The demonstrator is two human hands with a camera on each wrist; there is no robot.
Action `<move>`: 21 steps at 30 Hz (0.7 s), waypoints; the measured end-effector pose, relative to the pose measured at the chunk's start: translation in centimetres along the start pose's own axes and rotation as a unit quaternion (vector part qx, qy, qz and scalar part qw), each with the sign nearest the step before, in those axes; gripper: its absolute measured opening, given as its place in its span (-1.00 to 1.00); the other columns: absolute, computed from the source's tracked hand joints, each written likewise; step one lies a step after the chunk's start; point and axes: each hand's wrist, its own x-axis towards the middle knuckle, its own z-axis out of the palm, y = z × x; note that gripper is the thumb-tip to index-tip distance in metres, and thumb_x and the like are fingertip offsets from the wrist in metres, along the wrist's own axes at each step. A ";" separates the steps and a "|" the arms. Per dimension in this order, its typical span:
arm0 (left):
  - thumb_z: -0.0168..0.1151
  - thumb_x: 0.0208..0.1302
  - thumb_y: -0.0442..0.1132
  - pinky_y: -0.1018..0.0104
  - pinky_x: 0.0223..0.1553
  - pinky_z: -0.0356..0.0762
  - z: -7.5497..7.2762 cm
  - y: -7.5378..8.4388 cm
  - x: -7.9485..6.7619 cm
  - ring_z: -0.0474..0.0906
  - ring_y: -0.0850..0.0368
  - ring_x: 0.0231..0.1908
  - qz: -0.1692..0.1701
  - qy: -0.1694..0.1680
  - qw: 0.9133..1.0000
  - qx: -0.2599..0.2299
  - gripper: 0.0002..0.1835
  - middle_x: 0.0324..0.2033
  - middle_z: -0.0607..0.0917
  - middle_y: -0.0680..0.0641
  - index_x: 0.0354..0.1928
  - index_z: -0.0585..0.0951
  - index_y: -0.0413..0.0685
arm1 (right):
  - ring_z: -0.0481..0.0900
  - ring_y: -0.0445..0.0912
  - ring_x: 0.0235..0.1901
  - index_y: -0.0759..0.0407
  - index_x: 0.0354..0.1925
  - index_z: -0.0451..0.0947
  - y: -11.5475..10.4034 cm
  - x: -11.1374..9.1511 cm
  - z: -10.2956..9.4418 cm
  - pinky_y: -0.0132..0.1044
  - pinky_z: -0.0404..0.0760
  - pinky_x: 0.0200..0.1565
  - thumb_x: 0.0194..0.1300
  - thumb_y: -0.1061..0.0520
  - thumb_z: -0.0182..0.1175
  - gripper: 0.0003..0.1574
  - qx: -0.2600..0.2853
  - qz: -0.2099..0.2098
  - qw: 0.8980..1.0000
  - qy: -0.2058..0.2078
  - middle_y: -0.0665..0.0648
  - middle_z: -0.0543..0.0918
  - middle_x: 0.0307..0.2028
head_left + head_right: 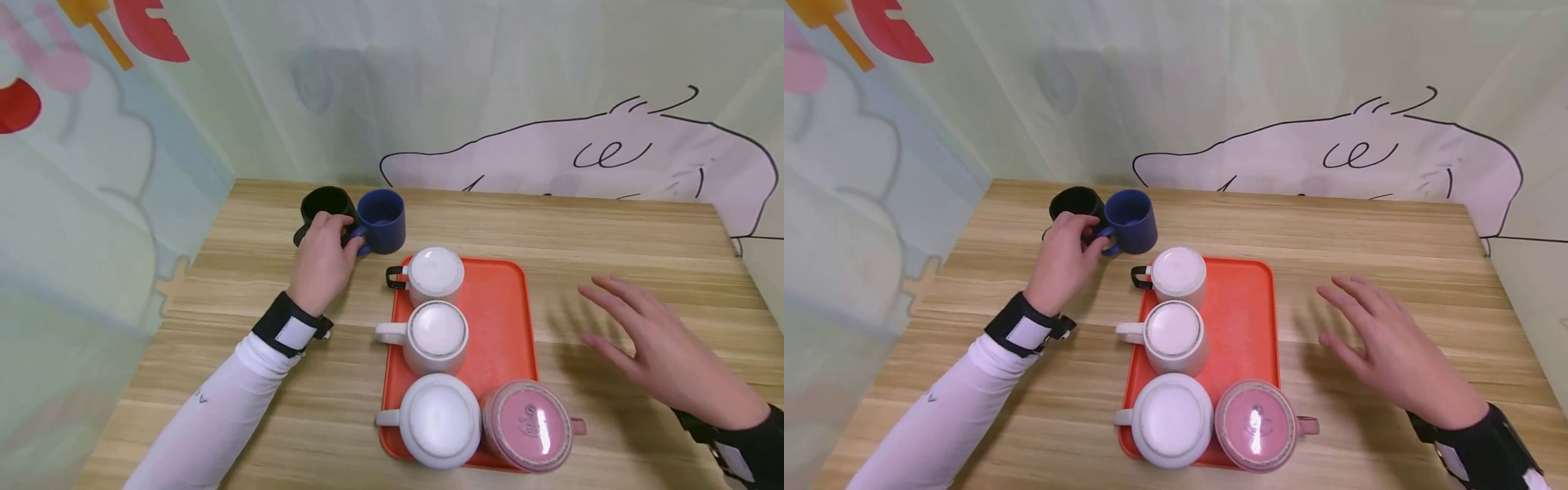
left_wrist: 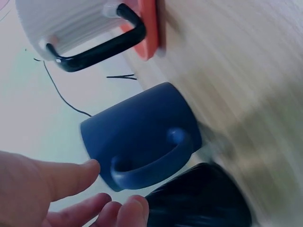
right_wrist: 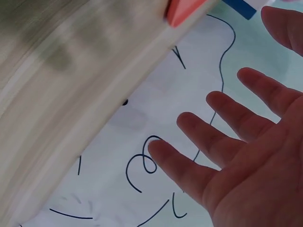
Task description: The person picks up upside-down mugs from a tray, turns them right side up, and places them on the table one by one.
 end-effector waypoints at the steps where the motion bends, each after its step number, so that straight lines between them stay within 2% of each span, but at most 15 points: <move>1: 0.35 0.29 -0.23 0.11 -0.20 0.55 -0.2 0.1 -0.1 0.52 -0.04 -0.15 0.004 0.002 1.000 0.000 -0.61 -0.13 0.54 -0.22 0.07 0.60 -0.34 | 0.31 0.25 0.29 -0.07 0.45 0.32 -0.2 -0.1 -0.2 0.16 0.31 0.25 0.08 -0.02 0.49 0.00 0.002 -0.001 1.000 0.000 0.22 0.35 0.36; 3: 0.35 0.29 -0.23 0.12 -0.20 0.55 -0.6 0.2 -0.4 0.52 -0.03 -0.14 0.013 0.006 1.000 0.003 -0.60 -0.12 0.54 -0.22 0.08 0.60 -0.33 | 0.34 0.19 0.27 -0.12 0.45 0.32 -0.8 -0.5 -0.7 0.04 0.35 0.23 0.11 -0.04 0.47 -0.02 0.002 0.002 1.000 -0.004 0.17 0.37 0.35; 5: 0.35 0.28 -0.22 0.15 -0.20 0.56 -1.0 0.3 -0.7 0.52 -0.02 -0.13 0.020 0.007 1.000 0.005 -0.59 -0.12 0.54 -0.21 0.09 0.60 -0.31 | 0.37 0.14 0.26 -0.17 0.45 0.32 -1.4 -0.9 -1.1 -0.17 0.33 0.25 0.13 -0.08 0.46 -0.04 -0.001 0.009 1.000 -0.010 0.12 0.38 0.34; 10: 0.38 0.27 -0.17 0.15 -0.18 0.56 -2.0 0.6 -1.6 0.51 -0.01 -0.14 0.033 0.003 0.999 0.014 -0.55 -0.11 0.53 -0.19 0.10 0.60 -0.31 | 0.46 -0.03 0.17 -0.21 0.43 0.34 -2.8 -2.0 -2.0 -0.52 0.29 0.11 0.14 -0.11 0.45 -0.07 -0.009 0.012 1.000 -0.022 0.00 0.42 0.31; 13: 0.38 0.27 -0.12 0.13 -0.17 0.55 -2.8 0.8 -2.2 0.49 0.00 -0.18 0.048 -0.002 0.999 0.020 -0.52 -0.12 0.53 -0.18 0.12 0.60 -0.30 | 0.52 -0.24 -0.08 -0.21 0.42 0.35 -3.5 -2.7 -2.4 -0.62 0.36 -0.12 0.13 -0.11 0.46 -0.08 -0.006 0.012 0.999 -0.030 -0.07 0.42 0.29; 16: 0.38 0.27 -0.07 0.12 -0.11 0.54 -3.6 0.9 -2.8 0.49 0.01 -0.14 0.069 -0.007 0.997 0.028 -0.49 -0.09 0.54 -0.16 0.14 0.59 -0.27 | 0.47 -0.39 -0.28 -0.23 0.41 0.35 -4.1 -3.4 -2.7 -0.64 0.37 -0.36 0.13 -0.13 0.45 -0.09 0.008 0.016 0.999 -0.045 -0.13 0.43 0.26; 18: 0.38 0.26 -0.05 0.11 -0.04 0.54 -4.0 0.9 -3.1 0.50 0.01 -0.08 0.085 -0.012 0.996 0.034 -0.47 -0.04 0.55 -0.15 0.16 0.59 -0.24 | 0.47 -0.41 -0.31 -0.26 0.40 0.34 -4.4 -3.7 -2.7 -0.65 0.38 -0.36 0.13 -0.16 0.45 -0.09 0.018 0.016 0.998 -0.055 -0.17 0.44 0.24; 21: 0.39 0.25 -0.03 0.07 0.06 0.51 -4.6 0.7 -3.7 0.51 -0.03 0.02 0.110 -0.023 0.993 0.043 -0.44 0.06 0.55 -0.16 0.20 0.58 -0.20 | 0.51 -0.36 -0.22 -0.25 0.39 0.35 -4.6 -4.2 -2.5 -0.66 0.39 -0.39 0.10 -0.19 0.46 -0.08 0.040 0.004 0.997 -0.065 -0.21 0.47 0.17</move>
